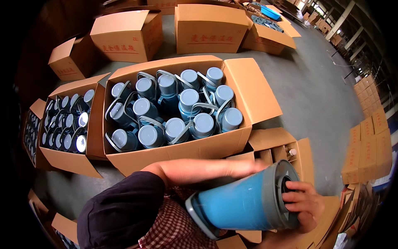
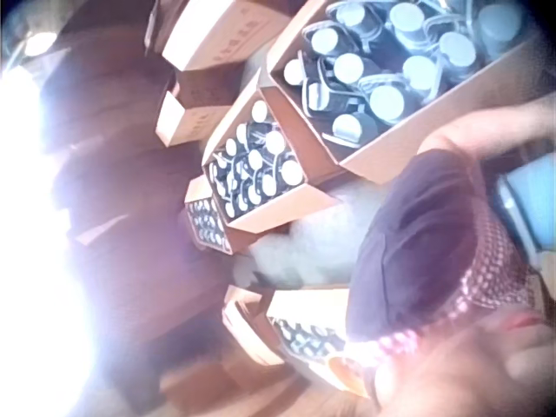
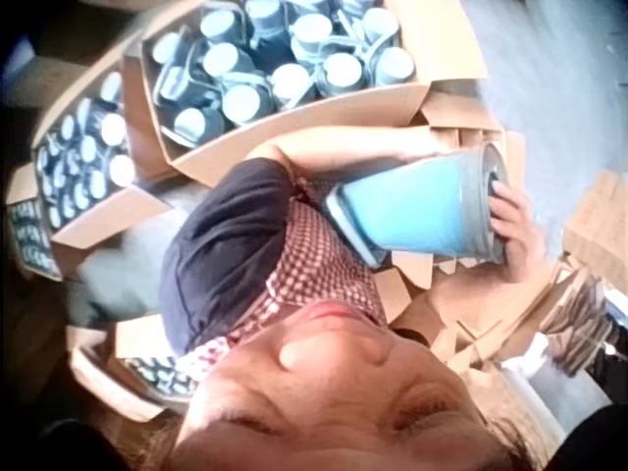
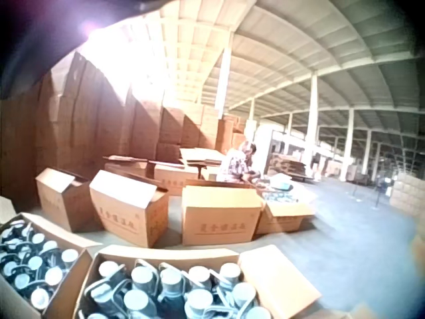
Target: The person assembles blue thermos bottles by inserting a stainless steel inner liner into the blue outer shell and screwing on the lid. They repeat this process for multiple units, placing the finished bottles into a cardboard box.
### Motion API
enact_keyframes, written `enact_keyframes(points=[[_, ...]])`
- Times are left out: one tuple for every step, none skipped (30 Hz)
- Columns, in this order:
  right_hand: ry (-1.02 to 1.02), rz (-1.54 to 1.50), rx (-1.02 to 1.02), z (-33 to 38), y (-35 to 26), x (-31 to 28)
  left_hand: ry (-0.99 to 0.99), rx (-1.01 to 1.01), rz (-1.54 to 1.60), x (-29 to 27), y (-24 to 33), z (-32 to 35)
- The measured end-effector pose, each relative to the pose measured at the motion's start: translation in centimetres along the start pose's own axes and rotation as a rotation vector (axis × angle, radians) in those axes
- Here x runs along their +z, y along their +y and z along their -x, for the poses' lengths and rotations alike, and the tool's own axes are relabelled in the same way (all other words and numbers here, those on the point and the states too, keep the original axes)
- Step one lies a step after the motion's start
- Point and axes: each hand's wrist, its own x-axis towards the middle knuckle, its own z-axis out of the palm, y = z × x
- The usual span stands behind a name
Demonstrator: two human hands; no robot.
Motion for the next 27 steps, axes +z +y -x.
enact_keyframes(points=[[-0.143, 0.011, 0.056, -1.3, -1.0, -0.8, -0.065, -0.059, 0.027, 0.9, -1.4, 0.6], [-0.171, 0.080, 0.126, -2.3, -2.0, -0.4, -0.123, -0.094, 0.050, 1.8, -2.6, 0.9], [-0.226, 0.180, 0.107, -2.8, -2.5, -0.3, -0.174, -0.122, 0.060, 2.3, -3.2, 1.3], [-0.282, 0.280, 0.088, -3.2, -2.9, -0.3, -0.214, -0.141, 0.072, 3.0, -3.6, 1.3], [-0.339, 0.376, 0.070, -3.6, -3.1, -0.1, -0.231, -0.146, 0.068, 3.3, -3.6, 1.4], [-0.360, 0.438, 0.007, -4.0, -3.3, 0.1, -0.242, -0.146, 0.058, 3.4, -3.5, 1.4], [-0.360, 0.455, 0.007, -4.3, -3.6, 0.5, -0.236, -0.133, 0.034, 3.3, -3.1, 1.9], [-0.360, 0.472, 0.006, -4.7, -4.1, 0.9, -0.211, -0.107, -0.004, 3.4, -2.8, 2.4], [-0.356, 0.494, 0.022, -4.9, -4.6, 1.5, -0.189, -0.086, -0.041, 3.3, -2.6, 2.8], [-0.239, 0.592, 0.103, -5.6, -5.9, 2.5, -0.161, -0.057, -0.086, 3.1, -2.3, 3.3], [-0.243, 0.611, 0.138, -5.6, -5.8, 2.2, -0.117, -0.016, -0.144, 2.9, -1.8, 3.7], [-0.248, 0.631, 0.179, -5.2, -5.7, 1.6, -0.056, 0.010, -0.230, 2.9, -1.1, 4.2], [-0.250, 0.655, 0.229, -4.3, -5.6, 1.0, -0.008, 0.036, -0.312, 3.1, -0.5, 4.6], [-0.126, 0.562, 0.357, -3.1, -4.5, 1.1, 0.107, -0.039, -0.388, 3.4, 0.4, 5.4], [-0.100, 0.530, 0.484, -2.6, -3.5, 0.8, 0.216, -0.121, -0.457, 3.8, 1.5, 6.2], [-0.069, 0.499, 0.621, -1.9, -2.7, 0.3, 0.325, -0.326, -0.436, 4.5, 3.0, 6.7], [-0.041, 0.466, 0.747, -1.6, -2.2, 0.1, 0.390, -0.277, -0.507, 4.7, 2.6, 7.3], [-0.012, 0.408, 0.760, -1.4, -1.8, 0.3, 0.455, -0.227, -0.577, 5.0, 1.9, 7.9], [-0.018, 0.421, 0.742, -1.5, -1.9, 0.5, 0.521, -0.178, -0.647, 5.4, 1.8, 8.4], [-0.024, 0.434, 0.724, -1.6, -2.0, 0.8, 0.530, -0.130, -0.663, 5.6, 1.9, 8.9], [-0.030, 0.447, 0.706, -1.7, -2.1, 0.9, 0.564, -0.125, -0.702, 5.8, 2.2, 9.3], [-0.042, 0.423, 0.703, -1.9, -1.9, 1.1, 0.597, -0.129, -0.744, 6.0, 3.1, 9.8], [-0.054, 0.399, 0.700, -2.5, -1.6, 1.4, 0.630, -0.133, -0.786, 6.2, 3.5, 10.3], [-0.067, 0.375, 0.696, -2.7, -1.2, 1.6, 0.619, -0.112, -0.808, 6.2, 3.4, 11.1], [0.061, 0.277, 0.614, -2.5, -0.3, 1.6, 0.608, -0.081, -0.833, 6.1, 3.5, 11.8], [0.186, 0.178, 0.532, -1.6, 1.4, 1.2, 0.597, -0.049, -0.857, 6.1, 3.6, 12.5], [0.313, 0.079, 0.453, -0.2, 3.2, 0.7, 0.611, -0.018, -0.856, 5.6, 3.5, 13.1]])
